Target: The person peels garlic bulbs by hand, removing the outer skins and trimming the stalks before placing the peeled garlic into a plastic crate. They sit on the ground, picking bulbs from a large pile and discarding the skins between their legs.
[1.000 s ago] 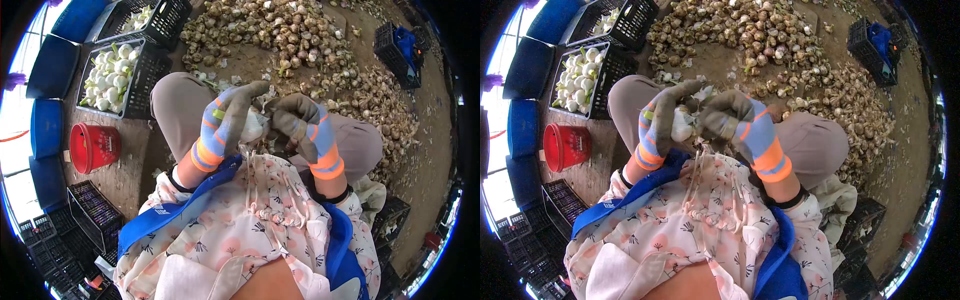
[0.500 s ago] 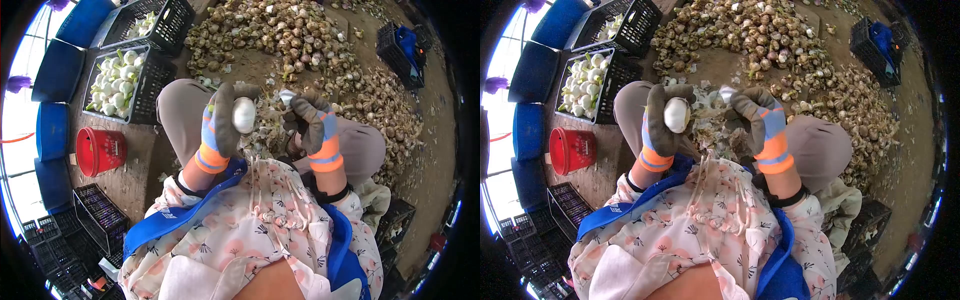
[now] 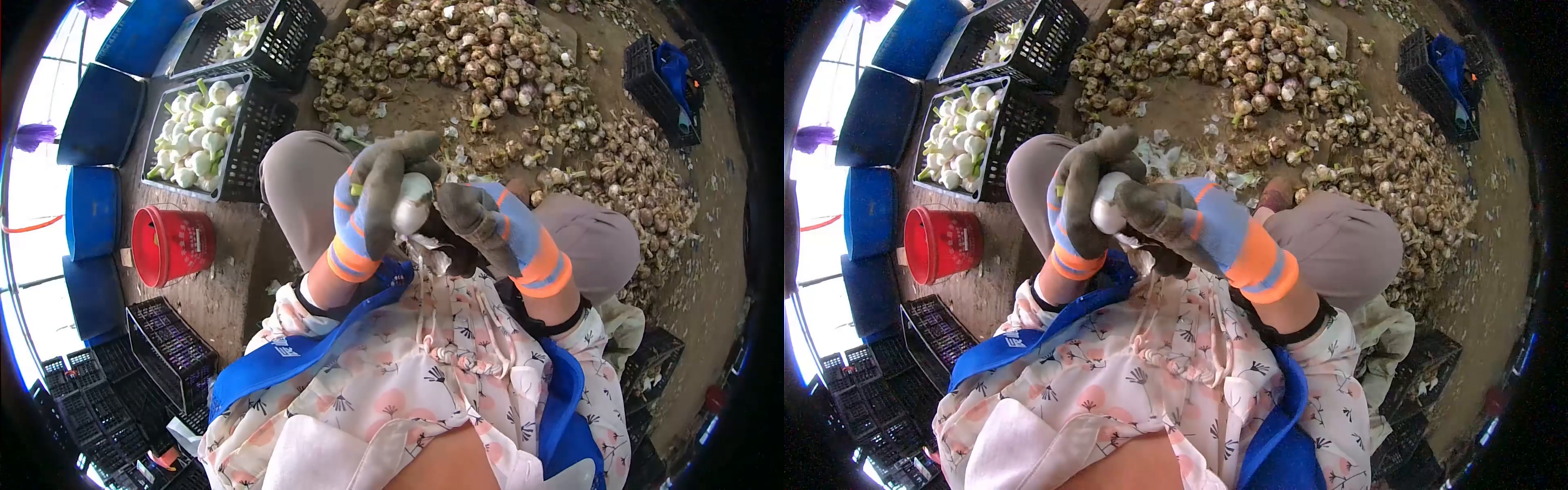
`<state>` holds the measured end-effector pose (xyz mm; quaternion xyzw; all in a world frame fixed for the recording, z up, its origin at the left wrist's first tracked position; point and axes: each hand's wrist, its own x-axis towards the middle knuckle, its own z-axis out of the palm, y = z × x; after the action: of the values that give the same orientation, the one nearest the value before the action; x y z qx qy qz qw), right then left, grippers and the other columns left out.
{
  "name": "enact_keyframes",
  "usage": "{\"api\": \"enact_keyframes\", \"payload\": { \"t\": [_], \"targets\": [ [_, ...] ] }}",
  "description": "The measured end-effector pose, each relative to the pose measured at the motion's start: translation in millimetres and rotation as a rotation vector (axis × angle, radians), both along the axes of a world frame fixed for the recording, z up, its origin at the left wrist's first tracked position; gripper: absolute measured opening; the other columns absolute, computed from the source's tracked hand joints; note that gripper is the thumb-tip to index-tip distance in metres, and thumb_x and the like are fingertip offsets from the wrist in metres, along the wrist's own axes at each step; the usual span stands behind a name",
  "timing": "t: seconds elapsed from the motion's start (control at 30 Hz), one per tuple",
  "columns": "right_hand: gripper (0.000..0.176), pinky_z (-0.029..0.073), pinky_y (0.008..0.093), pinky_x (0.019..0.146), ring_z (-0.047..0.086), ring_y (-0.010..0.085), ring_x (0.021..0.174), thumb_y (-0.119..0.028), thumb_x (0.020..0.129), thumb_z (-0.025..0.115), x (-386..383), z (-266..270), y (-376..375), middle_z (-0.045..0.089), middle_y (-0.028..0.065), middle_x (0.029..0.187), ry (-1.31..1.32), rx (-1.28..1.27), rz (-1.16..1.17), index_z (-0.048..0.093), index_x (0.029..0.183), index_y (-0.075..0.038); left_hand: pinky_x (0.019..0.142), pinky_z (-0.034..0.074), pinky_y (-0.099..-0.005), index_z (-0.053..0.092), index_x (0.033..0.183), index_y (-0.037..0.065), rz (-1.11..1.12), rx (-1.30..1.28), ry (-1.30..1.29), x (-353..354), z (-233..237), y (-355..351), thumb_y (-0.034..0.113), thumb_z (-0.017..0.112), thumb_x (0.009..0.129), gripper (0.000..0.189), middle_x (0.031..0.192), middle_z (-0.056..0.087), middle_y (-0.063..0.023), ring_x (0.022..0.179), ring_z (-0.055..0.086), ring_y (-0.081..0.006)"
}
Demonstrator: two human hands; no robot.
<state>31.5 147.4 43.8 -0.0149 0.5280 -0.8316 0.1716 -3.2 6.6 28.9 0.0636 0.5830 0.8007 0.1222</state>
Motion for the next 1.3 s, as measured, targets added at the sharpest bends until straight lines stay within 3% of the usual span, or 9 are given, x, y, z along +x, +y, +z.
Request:
{"api": "enact_keyframes", "payload": {
  "t": [0.6, 0.67, 0.73, 0.8, 0.87, 0.93, 1.07, 1.2, 1.3],
  "targets": [
    [0.032, 0.039, 0.0203, 0.048, 0.052, 0.0076, 0.058, -0.033, 0.078, 0.060, -17.9, -12.2, 2.9, 0.058, 0.0016, 0.071, -0.324, -0.113, 0.269, 0.060, 0.089, -0.003, 0.063, 0.046, -0.0245, 0.054, 0.100, -0.003, -0.010, -0.380, 0.383, -13.7, -9.8, -11.1, 0.025, 0.039, 0.088, 0.034, 0.079, 0.059, -0.0087, 0.070, 0.057, -0.0135],
    [0.028, 0.044, 0.0221, 0.051, 0.053, 0.0097, 0.057, -0.021, 0.078, 0.059, -20.3, -12.0, 8.1, 0.057, 0.0048, 0.070, -0.186, 0.164, 0.253, 0.056, 0.095, 0.002, 0.063, 0.046, -0.0238, 0.052, 0.104, -0.002, 0.018, -0.088, 0.041, -19.0, -29.2, -10.2, 0.016, 0.045, 0.084, 0.028, 0.080, 0.059, -0.0090, 0.072, 0.057, -0.0144],
    [0.024, 0.045, 0.0213, 0.059, 0.054, 0.0093, 0.066, -0.010, 0.076, 0.057, -18.6, -35.0, 13.4, 0.059, 0.0042, 0.077, -0.172, 0.234, 0.231, 0.055, 0.098, 0.001, 0.066, 0.046, -0.0233, 0.049, 0.108, -0.001, 0.071, -0.246, 0.238, -23.5, -26.3, -7.5, 0.007, 0.053, 0.077, 0.032, 0.086, 0.059, -0.0083, 0.077, 0.057, -0.0138],
    [0.028, 0.045, 0.0250, 0.062, 0.058, 0.0167, 0.075, -0.013, 0.073, 0.063, -17.5, -35.0, 9.6, 0.061, 0.0094, 0.086, 0.481, 0.829, -0.342, 0.057, 0.097, -0.001, 0.069, 0.045, -0.0230, 0.048, 0.110, -0.001, 0.049, -0.096, 0.051, -28.0, -29.2, -6.2, 0.001, 0.061, 0.070, 0.042, 0.093, 0.058, -0.0082, 0.080, 0.056, -0.0126],
    [0.032, 0.045, 0.0296, 0.062, 0.058, 0.0251, 0.076, -0.012, 0.071, 0.064, -17.1, -22.6, 0.2, 0.059, 0.0126, 0.090, 0.438, 0.514, -0.392, 0.056, 0.100, -0.004, 0.072, 0.044, -0.0237, 0.048, 0.110, -0.001, 0.056, 0.016, 0.129, -24.5, -29.5, -0.8, 0.003, 0.064, 0.069, 0.045, 0.097, 0.057, -0.0085, 0.083, 0.055, -0.0129],
    [0.030, 0.045, 0.0336, 0.064, 0.054, 0.0312, 0.075, -0.009, 0.066, 0.065, -26.8, -13.9, -1.4, 0.057, 0.0128, 0.087, 0.875, 0.929, -0.330, 0.057, 0.095, -0.006, 0.074, 0.044, -0.0251, 0.048, 0.110, -0.001, -0.010, -0.298, 0.486, -28.8, -37.3, -1.8, 0.008, 0.067, 0.069, 0.047, 0.098, 0.056, -0.0094, 0.084, 0.055, -0.0144],
    [0.019, 0.044, 0.0322, 0.062, 0.054, 0.0313, 0.071, -0.002, 0.065, 0.057, -32.1, -24.9, 2.4, 0.056, 0.0113, 0.081, 0.950, 0.972, -0.204, 0.055, 0.084, -0.005, 0.075, 0.045, -0.0270, 0.048, 0.106, -0.004, -0.041, -0.171, 0.323, -23.3, -42.0, -2.0, 0.013, 0.069, 0.069, 0.045, 0.098, 0.056, -0.0105, 0.085, 0.055, -0.0151],
    [0.022, 0.045, 0.0304, 0.065, 0.054, 0.0309, 0.068, 0.003, 0.063, 0.058, -13.3, -43.9, 23.6, 0.057, 0.0132, 0.083, 0.163, 0.005, -0.013, 0.053, 0.084, -0.004, 0.070, 0.046, -0.0299, 0.049, 0.103, 0.000, -0.054, 0.774, -0.686, -47.5, -54.4, -15.1, 0.027, 0.043, 0.085, 0.033, 0.086, 0.058, -0.0098, 0.080, 0.056, -0.0210],
    [0.037, 0.046, 0.0341, 0.068, 0.054, 0.0288, 0.076, -0.003, 0.063, 0.062, -18.0, -37.8, 16.9, 0.055, 0.0133, 0.091, 0.613, 0.608, -0.198, 0.055, 0.099, -0.009, 0.073, 0.046, -0.0330, 0.052, 0.098, 0.002, -0.330, 0.924, -0.693, -48.0, -60.1, -8.1, 0.021, 0.051, 0.080, 0.026, 0.085, 0.059, -0.0072, 0.082, 0.056, -0.0213]
  ]
}}
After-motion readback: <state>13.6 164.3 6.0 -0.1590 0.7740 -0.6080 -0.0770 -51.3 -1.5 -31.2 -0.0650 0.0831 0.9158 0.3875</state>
